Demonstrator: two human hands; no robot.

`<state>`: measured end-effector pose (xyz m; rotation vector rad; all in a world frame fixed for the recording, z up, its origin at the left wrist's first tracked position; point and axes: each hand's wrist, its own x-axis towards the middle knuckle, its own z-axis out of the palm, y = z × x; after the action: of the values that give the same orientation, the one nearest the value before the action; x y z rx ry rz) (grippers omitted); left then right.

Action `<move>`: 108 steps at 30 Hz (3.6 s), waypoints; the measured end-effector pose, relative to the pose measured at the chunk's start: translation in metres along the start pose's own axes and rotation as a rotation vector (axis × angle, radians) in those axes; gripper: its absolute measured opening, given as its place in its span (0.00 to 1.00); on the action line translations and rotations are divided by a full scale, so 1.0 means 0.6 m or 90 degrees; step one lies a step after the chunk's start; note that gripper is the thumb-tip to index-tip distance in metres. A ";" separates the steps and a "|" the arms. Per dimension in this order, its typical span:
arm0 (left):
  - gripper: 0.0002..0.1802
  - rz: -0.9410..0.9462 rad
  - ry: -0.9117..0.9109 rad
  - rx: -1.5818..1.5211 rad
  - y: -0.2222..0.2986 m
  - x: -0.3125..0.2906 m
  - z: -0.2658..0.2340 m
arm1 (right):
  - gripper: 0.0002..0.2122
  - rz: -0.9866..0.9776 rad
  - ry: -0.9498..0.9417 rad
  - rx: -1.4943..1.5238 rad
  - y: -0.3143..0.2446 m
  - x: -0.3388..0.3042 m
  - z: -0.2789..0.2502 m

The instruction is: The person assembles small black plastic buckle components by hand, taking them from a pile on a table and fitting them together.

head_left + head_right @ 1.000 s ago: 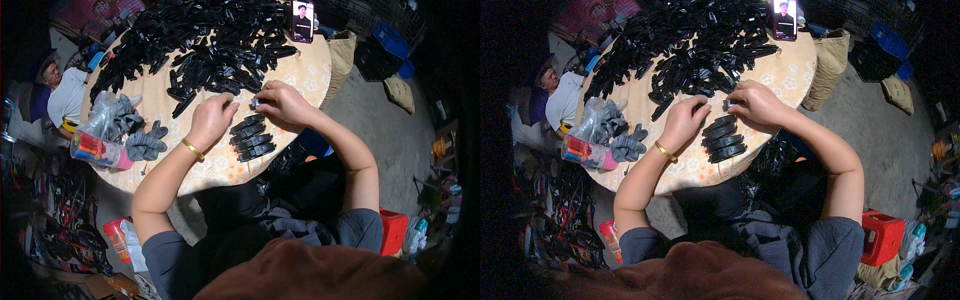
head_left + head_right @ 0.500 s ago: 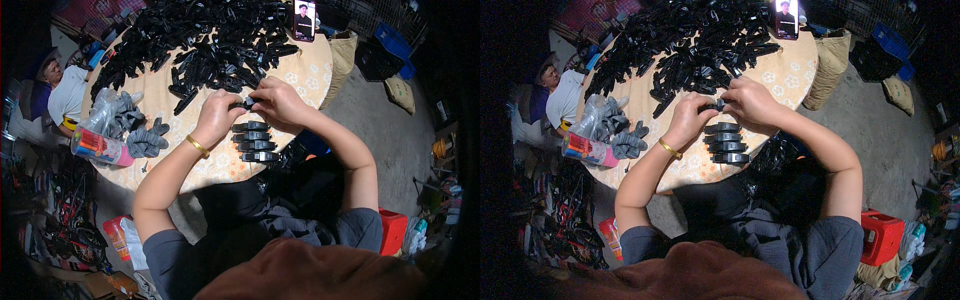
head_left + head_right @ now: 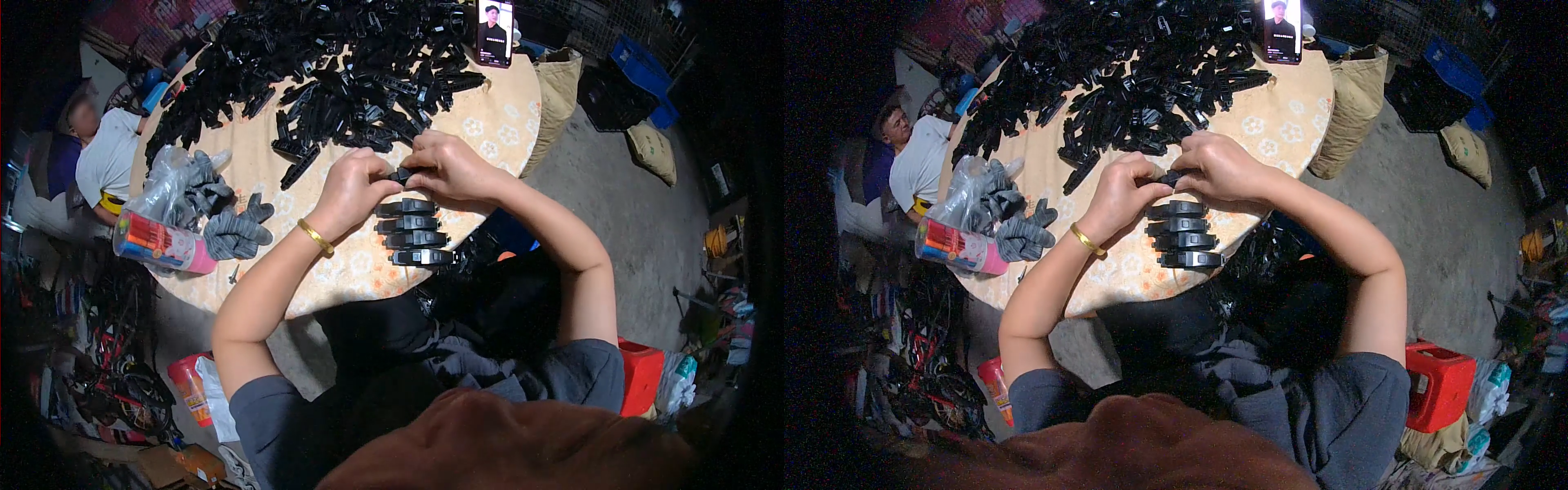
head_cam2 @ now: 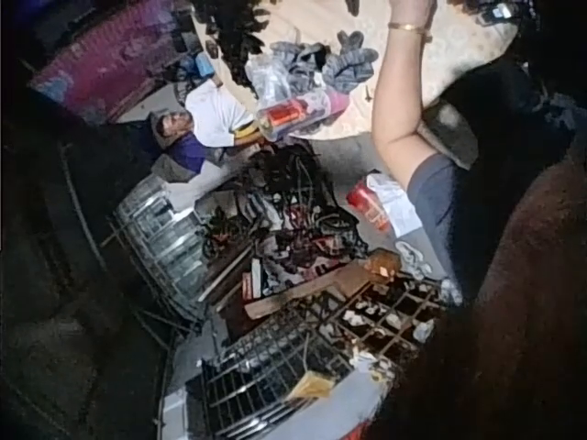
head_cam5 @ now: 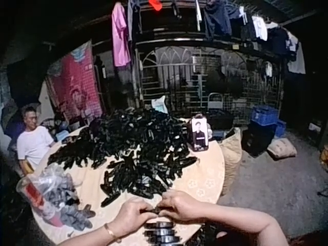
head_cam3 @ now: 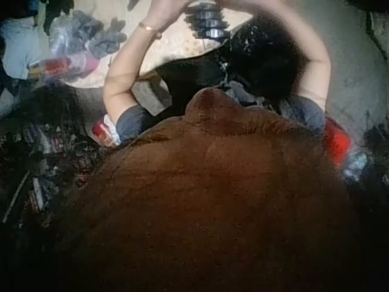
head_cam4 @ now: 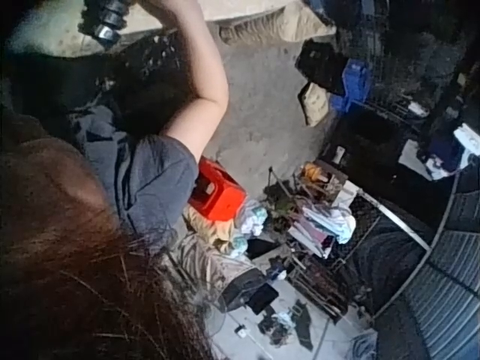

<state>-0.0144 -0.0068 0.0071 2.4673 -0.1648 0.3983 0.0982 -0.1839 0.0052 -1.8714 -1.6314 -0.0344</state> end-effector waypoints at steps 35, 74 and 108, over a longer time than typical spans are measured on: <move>0.11 0.044 0.069 -0.007 -0.035 0.004 0.002 | 0.13 0.199 0.064 0.345 0.071 0.119 -0.043; 0.19 0.113 0.077 0.092 -0.036 0.046 -0.010 | 0.08 0.141 0.096 -0.003 0.097 0.052 -0.077; 0.16 -0.165 0.021 0.024 -0.018 0.026 -0.016 | 0.09 -0.104 -0.038 -0.201 0.014 0.026 -0.021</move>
<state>0.0007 0.0073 0.0131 2.4762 0.1761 0.3323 0.1138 -0.1766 0.0181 -1.9763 -1.9067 -0.3258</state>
